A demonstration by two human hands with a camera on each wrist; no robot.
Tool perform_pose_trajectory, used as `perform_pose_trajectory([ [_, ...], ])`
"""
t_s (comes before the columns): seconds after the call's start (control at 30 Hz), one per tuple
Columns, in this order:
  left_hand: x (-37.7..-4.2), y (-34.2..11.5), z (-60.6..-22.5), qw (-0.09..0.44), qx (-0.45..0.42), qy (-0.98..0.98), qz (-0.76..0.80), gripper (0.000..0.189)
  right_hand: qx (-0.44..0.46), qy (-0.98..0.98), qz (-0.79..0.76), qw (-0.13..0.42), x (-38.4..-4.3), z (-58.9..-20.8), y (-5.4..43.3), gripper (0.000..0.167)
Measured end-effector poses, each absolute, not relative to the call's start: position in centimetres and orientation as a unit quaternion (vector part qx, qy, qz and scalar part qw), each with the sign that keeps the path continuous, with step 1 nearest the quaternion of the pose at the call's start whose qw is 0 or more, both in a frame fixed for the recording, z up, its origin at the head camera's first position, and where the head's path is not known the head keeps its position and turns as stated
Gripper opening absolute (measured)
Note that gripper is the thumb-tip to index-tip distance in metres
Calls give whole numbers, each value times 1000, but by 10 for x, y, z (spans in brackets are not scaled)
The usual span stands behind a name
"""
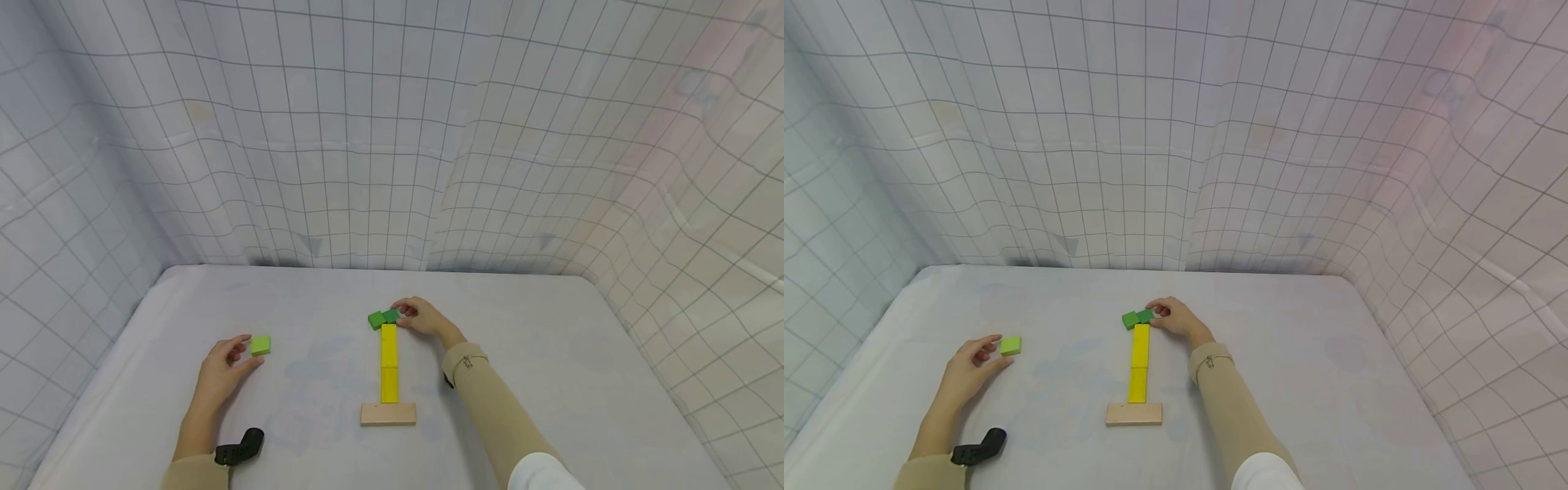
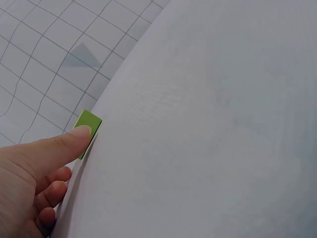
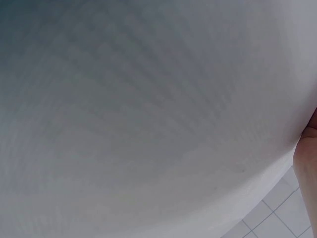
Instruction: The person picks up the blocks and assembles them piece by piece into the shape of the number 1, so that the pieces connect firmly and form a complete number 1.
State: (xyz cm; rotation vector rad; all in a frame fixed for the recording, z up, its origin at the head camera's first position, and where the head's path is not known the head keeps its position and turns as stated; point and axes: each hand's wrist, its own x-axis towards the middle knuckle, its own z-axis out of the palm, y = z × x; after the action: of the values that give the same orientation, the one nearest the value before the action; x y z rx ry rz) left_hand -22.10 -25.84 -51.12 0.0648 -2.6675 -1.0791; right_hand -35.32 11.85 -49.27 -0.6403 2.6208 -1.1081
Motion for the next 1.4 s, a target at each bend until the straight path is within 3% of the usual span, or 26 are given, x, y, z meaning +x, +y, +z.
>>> perform_pose_trajectory([
  [0.33, -221, -259, -511, 118, 7, -914, -388, 49, -224, 894, -373, 111, -353, -492, 119, 30],
  [1.4, -225, -254, -515, 154, 25, -907, -391, 38, -226, 893, -375, 108, -355, -493, 119, 31],
])
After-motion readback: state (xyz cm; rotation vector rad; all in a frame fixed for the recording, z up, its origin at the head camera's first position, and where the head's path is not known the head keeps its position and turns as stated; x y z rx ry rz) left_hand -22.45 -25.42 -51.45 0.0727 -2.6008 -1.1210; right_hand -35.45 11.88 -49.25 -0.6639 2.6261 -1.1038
